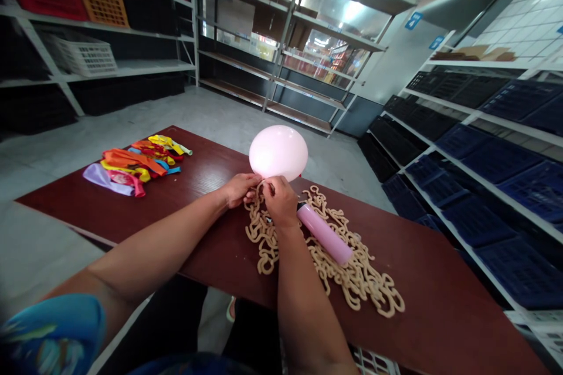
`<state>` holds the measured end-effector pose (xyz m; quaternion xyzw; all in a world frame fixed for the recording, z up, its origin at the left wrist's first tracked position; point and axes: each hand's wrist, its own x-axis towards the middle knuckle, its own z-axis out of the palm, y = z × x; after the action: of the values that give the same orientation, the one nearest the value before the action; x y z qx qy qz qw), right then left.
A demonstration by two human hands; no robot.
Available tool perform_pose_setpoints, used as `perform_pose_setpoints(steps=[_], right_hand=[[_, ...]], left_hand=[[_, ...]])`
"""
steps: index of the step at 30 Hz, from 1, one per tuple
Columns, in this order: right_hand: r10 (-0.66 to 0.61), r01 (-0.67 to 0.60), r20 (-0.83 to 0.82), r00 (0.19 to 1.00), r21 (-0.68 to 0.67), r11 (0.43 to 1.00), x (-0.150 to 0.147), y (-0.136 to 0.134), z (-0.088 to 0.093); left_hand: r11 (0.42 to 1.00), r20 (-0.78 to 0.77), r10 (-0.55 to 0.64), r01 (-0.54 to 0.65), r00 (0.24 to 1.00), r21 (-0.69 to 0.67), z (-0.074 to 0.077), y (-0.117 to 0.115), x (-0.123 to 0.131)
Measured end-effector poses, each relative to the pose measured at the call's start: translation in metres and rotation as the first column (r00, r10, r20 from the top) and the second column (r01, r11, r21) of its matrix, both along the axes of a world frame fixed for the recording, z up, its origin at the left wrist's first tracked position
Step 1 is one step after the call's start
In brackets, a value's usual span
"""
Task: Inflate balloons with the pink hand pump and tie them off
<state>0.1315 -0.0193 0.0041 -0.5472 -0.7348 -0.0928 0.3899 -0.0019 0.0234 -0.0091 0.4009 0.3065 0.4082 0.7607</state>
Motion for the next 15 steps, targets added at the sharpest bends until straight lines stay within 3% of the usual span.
perform_pose_setpoints(steps=[3, 9, 11, 13, 15], right_hand=[[-0.012, 0.012, 0.053, 0.999, -0.008, 1.000, -0.001, -0.001, 0.001], [-0.009, 0.011, 0.047, 0.999, -0.040, 0.999, -0.003, -0.003, 0.000], [-0.007, 0.004, -0.050, 0.999, -0.063, 0.998, -0.004, -0.002, -0.001], [-0.020, -0.012, -0.263, 0.965, -0.120, 0.993, -0.004, 0.001, -0.002], [-0.030, -0.094, -0.554, 0.832, -0.194, 0.977, -0.002, 0.003, -0.002]], left_hand=[[0.999, -0.010, 0.041, -0.041, 0.999, 0.012, 0.002, -0.001, 0.000], [0.993, -0.135, 0.013, 0.003, 0.991, 0.119, -0.003, -0.002, 0.006], [0.984, -0.161, 0.041, -0.012, 0.986, 0.179, -0.007, -0.001, 0.006], [0.965, -0.190, 0.082, -0.031, 0.978, 0.259, -0.011, 0.002, 0.005], [0.934, -0.248, 0.131, -0.035, 0.960, 0.357, -0.012, 0.004, 0.003]])
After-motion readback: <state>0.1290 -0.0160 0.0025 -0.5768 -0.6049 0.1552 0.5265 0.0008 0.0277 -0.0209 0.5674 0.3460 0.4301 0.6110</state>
